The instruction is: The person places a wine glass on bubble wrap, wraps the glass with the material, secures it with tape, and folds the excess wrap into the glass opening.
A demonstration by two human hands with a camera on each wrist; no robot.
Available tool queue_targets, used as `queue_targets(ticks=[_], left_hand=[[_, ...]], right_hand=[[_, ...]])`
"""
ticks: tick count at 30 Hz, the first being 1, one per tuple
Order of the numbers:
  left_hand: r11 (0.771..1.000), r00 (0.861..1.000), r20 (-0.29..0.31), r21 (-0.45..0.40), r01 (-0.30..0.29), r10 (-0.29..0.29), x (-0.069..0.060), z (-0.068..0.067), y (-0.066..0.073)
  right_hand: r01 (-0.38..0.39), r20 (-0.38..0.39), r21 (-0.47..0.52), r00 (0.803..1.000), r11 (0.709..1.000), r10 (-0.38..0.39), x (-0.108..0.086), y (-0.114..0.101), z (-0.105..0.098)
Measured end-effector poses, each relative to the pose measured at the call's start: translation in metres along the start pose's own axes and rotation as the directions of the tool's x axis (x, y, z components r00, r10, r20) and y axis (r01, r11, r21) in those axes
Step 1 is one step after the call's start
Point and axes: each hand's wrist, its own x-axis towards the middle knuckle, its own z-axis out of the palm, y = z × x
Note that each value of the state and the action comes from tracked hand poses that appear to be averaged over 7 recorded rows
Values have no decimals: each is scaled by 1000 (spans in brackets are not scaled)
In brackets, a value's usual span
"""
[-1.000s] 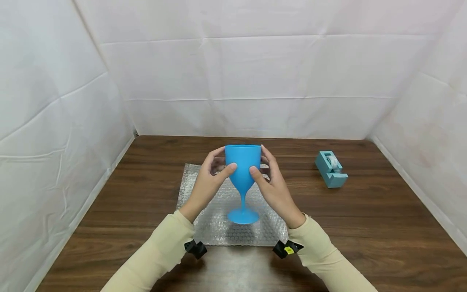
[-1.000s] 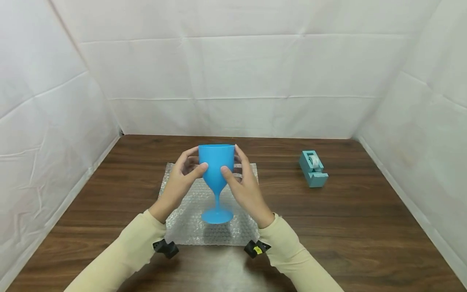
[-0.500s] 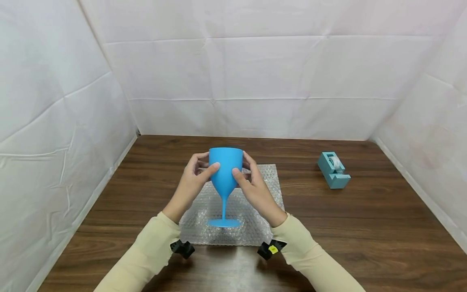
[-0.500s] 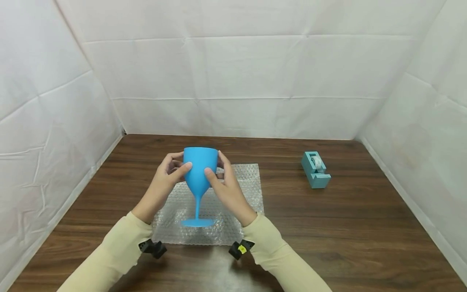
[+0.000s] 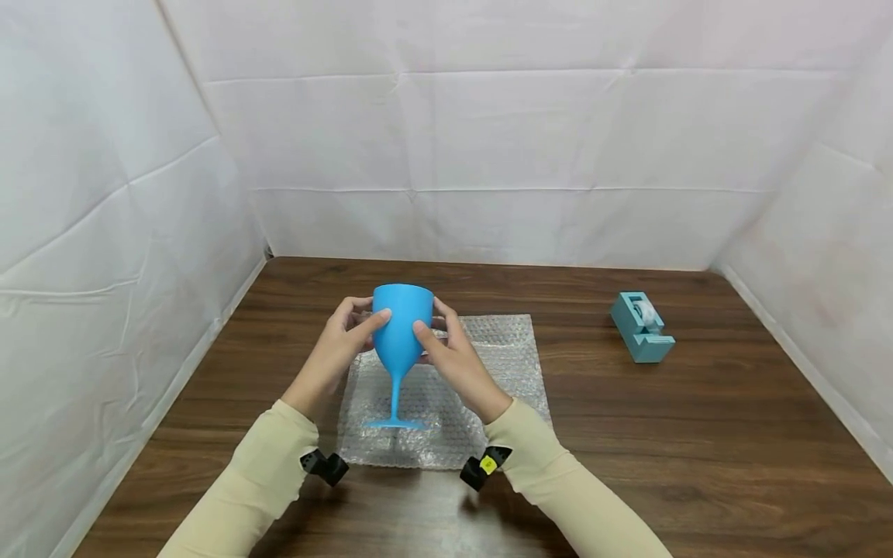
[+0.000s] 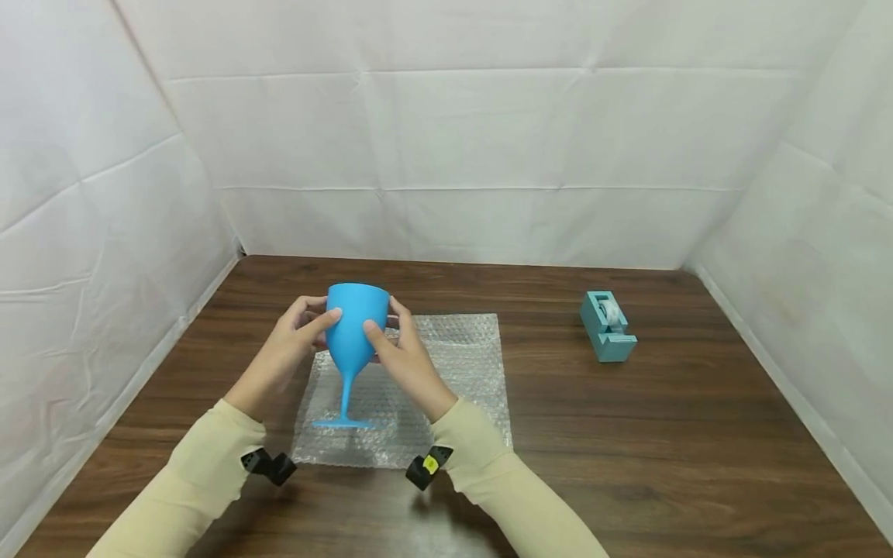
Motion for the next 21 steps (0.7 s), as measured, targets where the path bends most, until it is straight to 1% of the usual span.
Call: queue_targets(ticks=[3, 8, 13, 21], left_hand=[[1000, 1000, 3, 3, 29, -29, 1, -6, -4], [996, 997, 8, 32, 78, -78, 4, -14, -10], [992, 994, 12, 66, 108, -109, 6, -21, -16], [983, 987, 21, 99, 156, -158, 10, -29, -26]], right_hand=[[-15, 5, -1, 1000, 1000, 15, 5, 3, 6], [-57, 22, 15, 998, 998, 57, 13, 10, 16], [-99, 30, 35, 995, 994, 98, 20, 16, 23], [-151, 22, 22, 988, 988, 151, 30, 26, 34]])
